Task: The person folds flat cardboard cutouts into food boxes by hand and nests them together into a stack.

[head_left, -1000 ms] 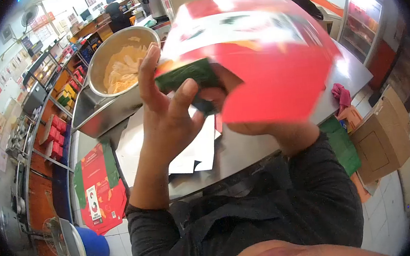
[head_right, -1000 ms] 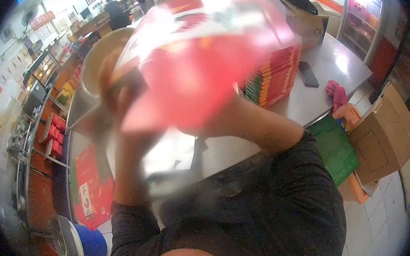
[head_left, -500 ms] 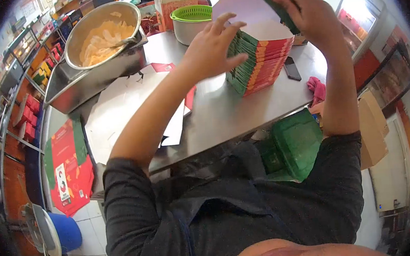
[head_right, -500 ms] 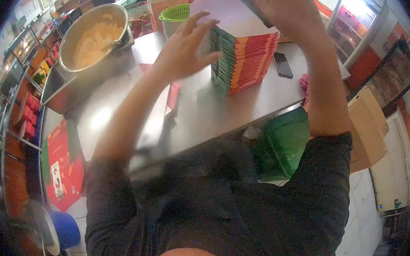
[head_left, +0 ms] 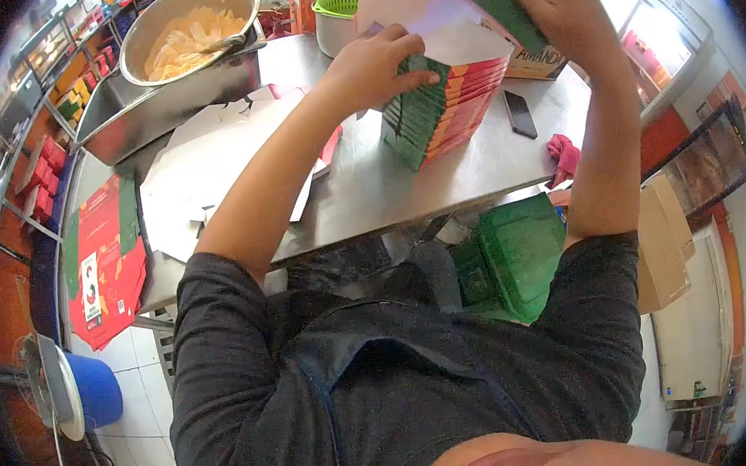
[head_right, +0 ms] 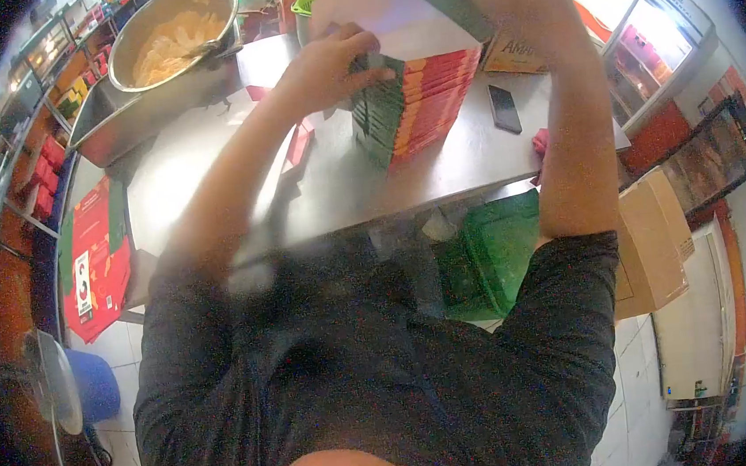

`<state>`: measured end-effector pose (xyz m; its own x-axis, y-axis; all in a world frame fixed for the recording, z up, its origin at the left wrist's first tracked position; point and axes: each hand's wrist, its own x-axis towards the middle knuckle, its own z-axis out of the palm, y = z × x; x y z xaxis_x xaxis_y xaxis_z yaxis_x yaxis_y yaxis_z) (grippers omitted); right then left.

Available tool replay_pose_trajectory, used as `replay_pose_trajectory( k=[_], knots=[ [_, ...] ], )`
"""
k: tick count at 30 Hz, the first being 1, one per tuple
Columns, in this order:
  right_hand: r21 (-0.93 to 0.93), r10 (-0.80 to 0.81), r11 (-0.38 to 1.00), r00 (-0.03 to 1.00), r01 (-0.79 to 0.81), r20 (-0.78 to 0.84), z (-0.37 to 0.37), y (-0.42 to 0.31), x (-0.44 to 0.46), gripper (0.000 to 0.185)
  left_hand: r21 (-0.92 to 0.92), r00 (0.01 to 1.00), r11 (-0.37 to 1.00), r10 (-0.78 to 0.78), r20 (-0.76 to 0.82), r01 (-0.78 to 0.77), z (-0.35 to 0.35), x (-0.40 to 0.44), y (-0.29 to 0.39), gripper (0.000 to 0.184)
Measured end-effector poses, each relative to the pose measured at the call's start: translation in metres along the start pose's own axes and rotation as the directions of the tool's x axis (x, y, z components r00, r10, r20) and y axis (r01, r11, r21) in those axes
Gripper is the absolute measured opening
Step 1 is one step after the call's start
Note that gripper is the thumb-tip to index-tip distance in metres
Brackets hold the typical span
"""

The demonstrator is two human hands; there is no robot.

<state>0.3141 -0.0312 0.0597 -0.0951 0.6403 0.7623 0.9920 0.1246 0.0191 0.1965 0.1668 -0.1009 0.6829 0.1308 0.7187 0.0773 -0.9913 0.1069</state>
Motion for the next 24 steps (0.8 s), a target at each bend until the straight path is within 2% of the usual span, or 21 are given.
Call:
replay_pose_trajectory(
  k=[1,3,4,7,10,14,17,20,24],
  knots=[
    [0.022,0.059,0.998,0.998,-0.059,0.008,-0.008,-0.004,0.001,0.033,-0.016,0.999,1.0,-0.026,-0.022,0.026,-0.006,-0.008,0.005,0.053],
    [0.062,0.2,0.976,0.971,-0.21,0.132,-0.022,0.003,0.002,0.034,-0.048,0.995,0.996,-0.079,-0.059,0.077,-0.016,-0.023,0.012,0.051],
    [0.107,0.201,0.969,0.964,-0.222,0.175,-0.025,-0.002,0.0,0.033,-0.074,0.982,0.996,-0.06,-0.18,0.048,-0.014,-0.03,0.013,0.046],
    [-0.092,0.032,0.996,0.976,-0.013,0.216,-0.018,-0.013,0.0,0.033,-0.138,0.981,0.983,-0.143,-0.129,0.125,-0.03,-0.048,0.028,0.041],
    [0.038,-0.113,0.994,0.973,0.107,0.203,0.012,-0.007,-0.006,0.039,-0.26,0.977,0.951,-0.194,-0.087,0.166,-0.037,-0.057,0.046,0.036],
    [0.256,-0.099,0.967,0.938,0.012,0.331,0.02,-0.02,-0.007,0.035,-0.148,0.984,0.989,-0.003,-0.18,-0.024,-0.038,-0.061,0.057,0.03],
    [-0.06,-0.053,0.996,0.963,0.071,0.263,0.027,-0.031,-0.01,0.034,-0.15,0.988,0.989,-0.037,-0.147,0.015,-0.04,-0.064,0.067,0.03],
    [-0.342,-0.137,0.914,0.959,0.219,0.249,0.058,-0.012,-0.015,0.025,-0.185,0.986,0.982,-0.069,-0.15,0.04,-0.042,-0.065,0.074,0.031],
    [-0.126,-0.234,0.954,0.939,0.272,0.253,0.093,0.009,-0.028,0.03,-0.222,0.985,0.972,-0.106,-0.135,0.074,-0.041,-0.067,0.078,0.03]
  ],
)
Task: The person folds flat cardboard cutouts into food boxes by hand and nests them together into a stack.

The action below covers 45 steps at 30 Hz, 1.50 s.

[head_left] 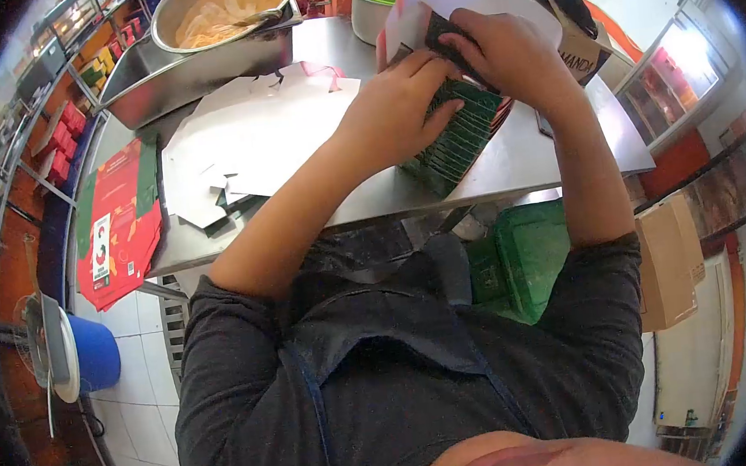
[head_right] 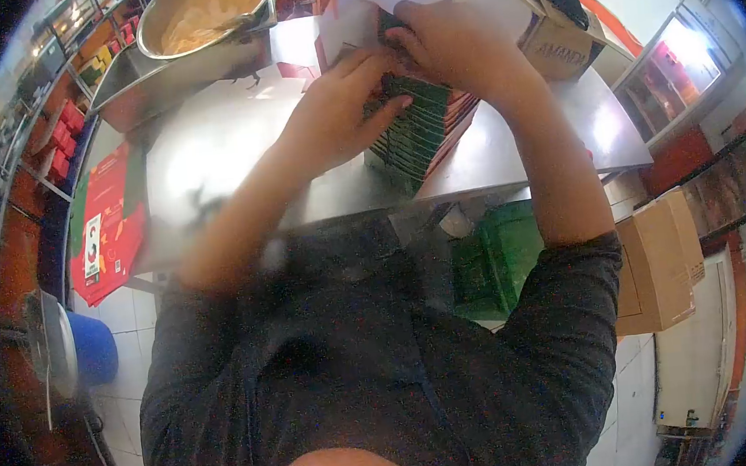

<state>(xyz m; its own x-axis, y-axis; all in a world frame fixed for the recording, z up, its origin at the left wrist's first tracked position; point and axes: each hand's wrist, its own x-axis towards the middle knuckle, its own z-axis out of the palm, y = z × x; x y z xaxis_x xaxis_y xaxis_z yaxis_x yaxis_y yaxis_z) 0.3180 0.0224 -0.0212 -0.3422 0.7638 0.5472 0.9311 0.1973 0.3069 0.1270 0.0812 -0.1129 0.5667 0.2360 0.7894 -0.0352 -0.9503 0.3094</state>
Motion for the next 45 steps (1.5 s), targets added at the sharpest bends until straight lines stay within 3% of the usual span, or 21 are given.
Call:
replay_pose_trajectory(
  k=[3,6,9,10,13,14,17,18,20,22,25,31,38,45],
  knots=[
    [0.046,-0.012,0.999,0.999,0.014,-0.041,-0.005,0.005,-0.002,0.032,0.019,1.0,1.0,0.019,-0.022,-0.018,0.004,0.0,-0.003,0.029],
    [0.002,0.09,0.996,0.996,-0.09,0.006,-0.033,-0.003,0.002,0.033,0.033,0.999,0.999,0.016,-0.028,-0.015,0.005,-0.001,0.0,0.029],
    [0.316,0.241,0.92,0.97,-0.233,0.015,-0.058,-0.008,0.003,0.037,0.043,0.999,0.999,0.021,-0.027,-0.02,0.005,-0.001,-0.002,0.028],
    [0.365,0.286,0.883,0.955,-0.297,0.084,-0.066,-0.007,0.004,0.038,0.051,0.999,0.998,0.024,-0.029,-0.023,0.004,-0.001,-0.001,0.028],
    [0.387,0.321,0.866,0.945,-0.316,0.054,-0.087,-0.013,0.011,0.038,0.077,0.998,0.996,0.04,-0.039,-0.037,0.005,0.0,-0.001,0.03],
    [0.303,0.388,0.857,0.909,-0.416,0.151,-0.09,-0.017,0.014,0.042,0.086,0.998,0.995,0.047,-0.042,-0.043,0.005,0.0,-0.002,0.03],
    [0.298,0.062,0.952,0.998,-0.069,0.031,-0.042,0.008,0.008,0.038,0.111,0.999,0.993,0.037,-0.026,-0.034,0.002,-0.001,-0.002,0.031],
    [0.351,0.096,0.929,0.992,-0.118,0.078,-0.036,-0.001,0.006,0.035,0.087,0.999,0.996,0.037,-0.012,-0.036,0.001,-0.001,-0.002,0.031],
    [0.039,0.041,0.998,0.998,-0.043,0.046,-0.03,-0.012,0.005,0.035,0.043,0.999,0.998,0.039,0.012,-0.039,0.0,-0.001,-0.004,0.031],
    [-0.204,-0.013,0.979,1.0,0.011,-0.007,-0.02,-0.013,0.002,0.037,0.064,0.999,0.997,0.052,0.014,-0.052,0.002,-0.002,-0.002,0.031],
    [-0.241,-0.005,0.971,1.0,0.005,-0.001,-0.017,-0.015,0.001,0.036,0.066,0.999,0.996,0.052,0.013,-0.053,0.004,-0.002,-0.002,0.03],
    [-0.093,-0.096,0.991,0.995,0.094,-0.015,-0.018,-0.01,-0.001,0.029,0.074,1.0,0.997,0.031,-0.005,-0.03,0.01,-0.004,0.0,0.03],
    [0.044,-0.068,0.997,0.997,0.066,0.044,-0.007,-0.007,-0.008,0.027,0.133,0.999,0.991,0.041,-0.034,-0.036,0.009,-0.005,-0.003,0.032],
    [0.117,-0.118,0.988,0.985,0.103,0.127,-0.018,0.002,-0.004,0.028,0.315,0.998,0.948,-0.041,-0.041,0.052,0.013,-0.005,0.016,0.025]
  ],
)
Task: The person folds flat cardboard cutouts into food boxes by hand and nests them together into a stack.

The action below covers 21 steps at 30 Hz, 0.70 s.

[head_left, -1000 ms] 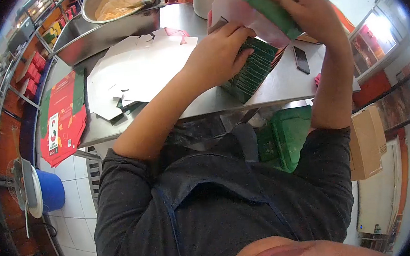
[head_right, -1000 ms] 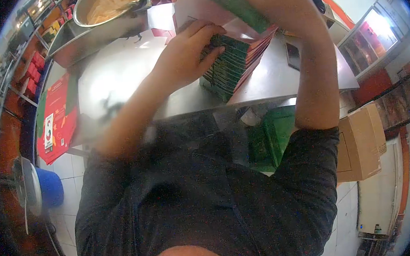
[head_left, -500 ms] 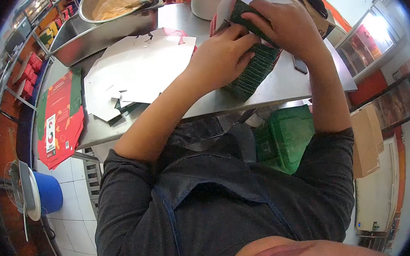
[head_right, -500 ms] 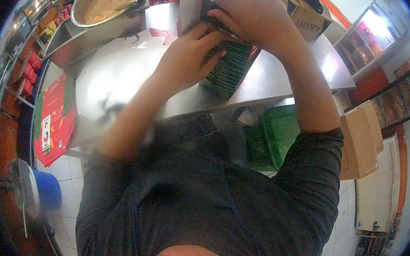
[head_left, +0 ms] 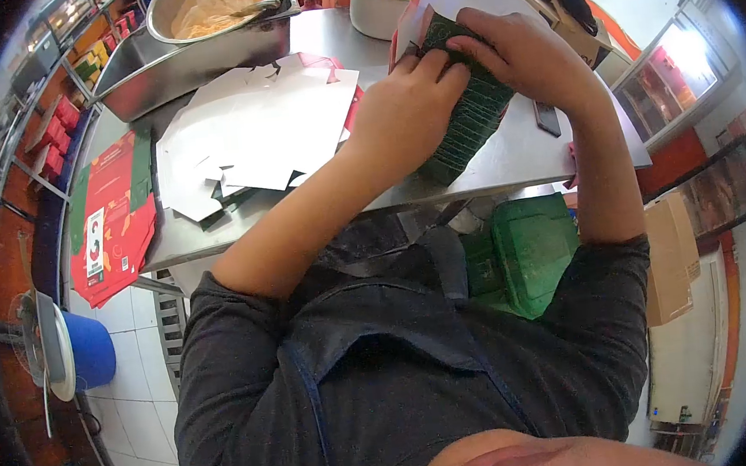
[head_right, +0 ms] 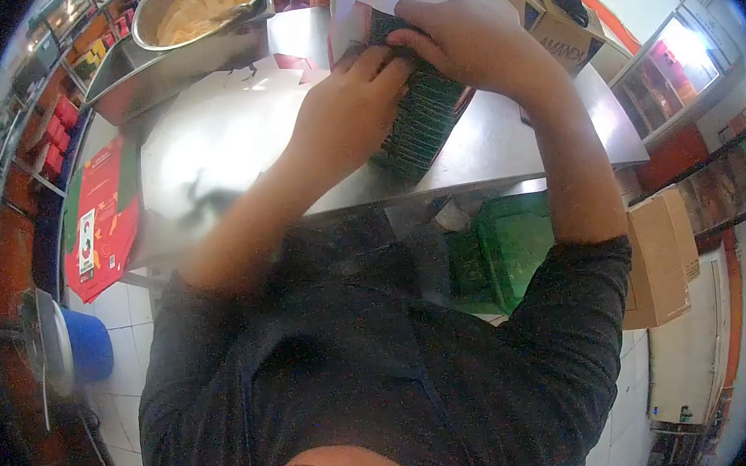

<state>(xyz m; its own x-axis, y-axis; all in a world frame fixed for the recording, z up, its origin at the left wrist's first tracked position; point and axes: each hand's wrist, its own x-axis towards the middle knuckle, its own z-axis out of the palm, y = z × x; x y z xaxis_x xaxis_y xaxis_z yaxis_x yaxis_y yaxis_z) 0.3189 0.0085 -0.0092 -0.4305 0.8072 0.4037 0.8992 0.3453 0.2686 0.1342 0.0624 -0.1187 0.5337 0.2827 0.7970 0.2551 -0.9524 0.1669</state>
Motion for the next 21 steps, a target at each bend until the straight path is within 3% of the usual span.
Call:
replay_pose_trajectory(
  k=[7,13,16,19,21],
  knots=[
    [-0.091,0.051,0.995,0.997,-0.046,0.058,-0.001,-0.011,0.006,0.022,0.088,0.995,0.991,-0.099,-0.022,0.101,-0.002,-0.003,0.009,0.026],
    [0.135,0.046,0.99,0.999,-0.044,-0.012,0.024,-0.007,0.004,0.02,0.051,0.996,0.998,-0.017,-0.086,0.021,0.009,-0.003,-0.005,0.028],
    [0.259,0.043,0.963,0.991,-0.076,0.128,0.028,0.003,0.004,0.023,-0.062,0.995,0.998,-0.008,-0.1,0.002,0.009,-0.004,-0.009,0.04],
    [0.438,0.32,0.753,0.855,-0.49,0.407,-0.016,0.002,0.007,0.027,-0.187,0.997,0.982,-0.032,-0.063,0.02,-0.004,0.0,-0.007,0.054],
    [0.449,0.266,0.856,0.963,-0.257,0.044,-0.003,0.074,0.0,0.029,-0.199,0.998,0.98,-0.039,-0.038,0.031,-0.01,0.004,-0.011,0.056]
  ],
)
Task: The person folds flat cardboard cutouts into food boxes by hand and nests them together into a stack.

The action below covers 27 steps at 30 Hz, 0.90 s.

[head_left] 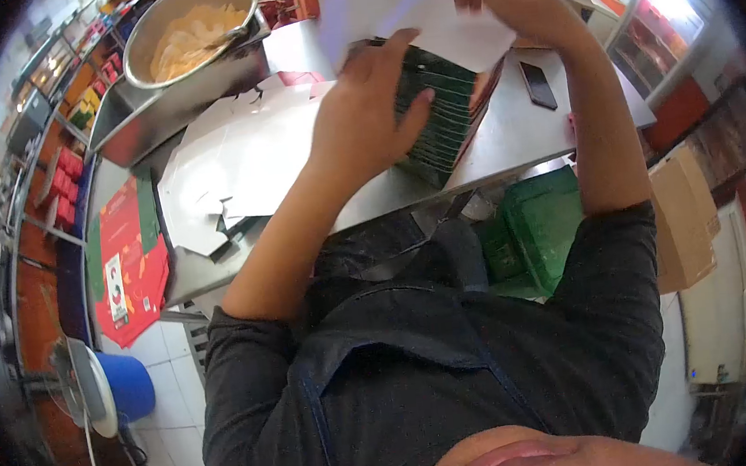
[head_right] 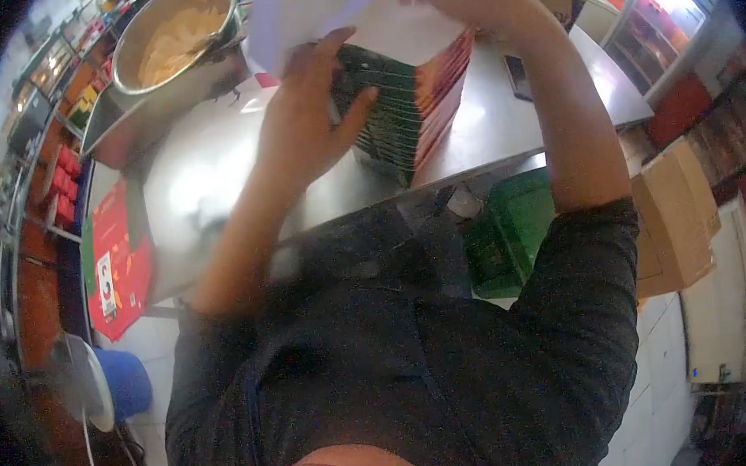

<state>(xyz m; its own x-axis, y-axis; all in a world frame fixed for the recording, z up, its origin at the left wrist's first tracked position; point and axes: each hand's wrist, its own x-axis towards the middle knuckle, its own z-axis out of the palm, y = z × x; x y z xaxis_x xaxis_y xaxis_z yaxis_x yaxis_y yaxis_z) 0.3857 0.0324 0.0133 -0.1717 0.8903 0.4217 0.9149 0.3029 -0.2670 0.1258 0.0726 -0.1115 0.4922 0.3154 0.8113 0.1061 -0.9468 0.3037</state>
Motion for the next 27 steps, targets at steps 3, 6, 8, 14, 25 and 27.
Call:
replay_pose_trajectory(
  k=[3,6,8,14,25,27],
  knots=[
    [-0.198,0.134,0.965,0.972,-0.173,-0.195,-0.017,0.012,-0.003,0.041,-0.044,0.997,0.996,-0.073,0.031,0.074,-0.007,0.004,-0.019,0.046],
    [-0.292,0.315,0.89,0.935,-0.35,-0.162,-0.014,0.001,-0.01,0.049,-0.146,0.994,0.984,-0.104,0.013,0.105,-0.013,0.006,-0.04,0.035],
    [-0.3,0.469,0.842,0.883,-0.448,-0.002,-0.021,-0.035,-0.012,0.046,-0.14,0.991,0.981,-0.131,0.02,0.132,-0.017,0.008,-0.039,0.031],
    [-0.55,0.166,0.835,0.946,0.015,0.278,-0.011,0.046,0.024,0.029,-0.186,0.995,0.978,-0.1,-0.026,0.094,-0.016,0.005,-0.061,0.023],
    [-0.549,0.312,0.836,0.829,-0.009,0.463,0.003,0.015,0.014,0.032,-0.056,0.997,0.998,0.01,-0.075,-0.014,-0.019,0.002,-0.073,0.021],
    [-0.511,0.378,0.848,0.836,-0.14,0.397,0.006,0.008,0.008,0.034,-0.043,0.994,0.997,0.065,-0.088,-0.069,-0.019,0.003,-0.074,0.021]
  ],
)
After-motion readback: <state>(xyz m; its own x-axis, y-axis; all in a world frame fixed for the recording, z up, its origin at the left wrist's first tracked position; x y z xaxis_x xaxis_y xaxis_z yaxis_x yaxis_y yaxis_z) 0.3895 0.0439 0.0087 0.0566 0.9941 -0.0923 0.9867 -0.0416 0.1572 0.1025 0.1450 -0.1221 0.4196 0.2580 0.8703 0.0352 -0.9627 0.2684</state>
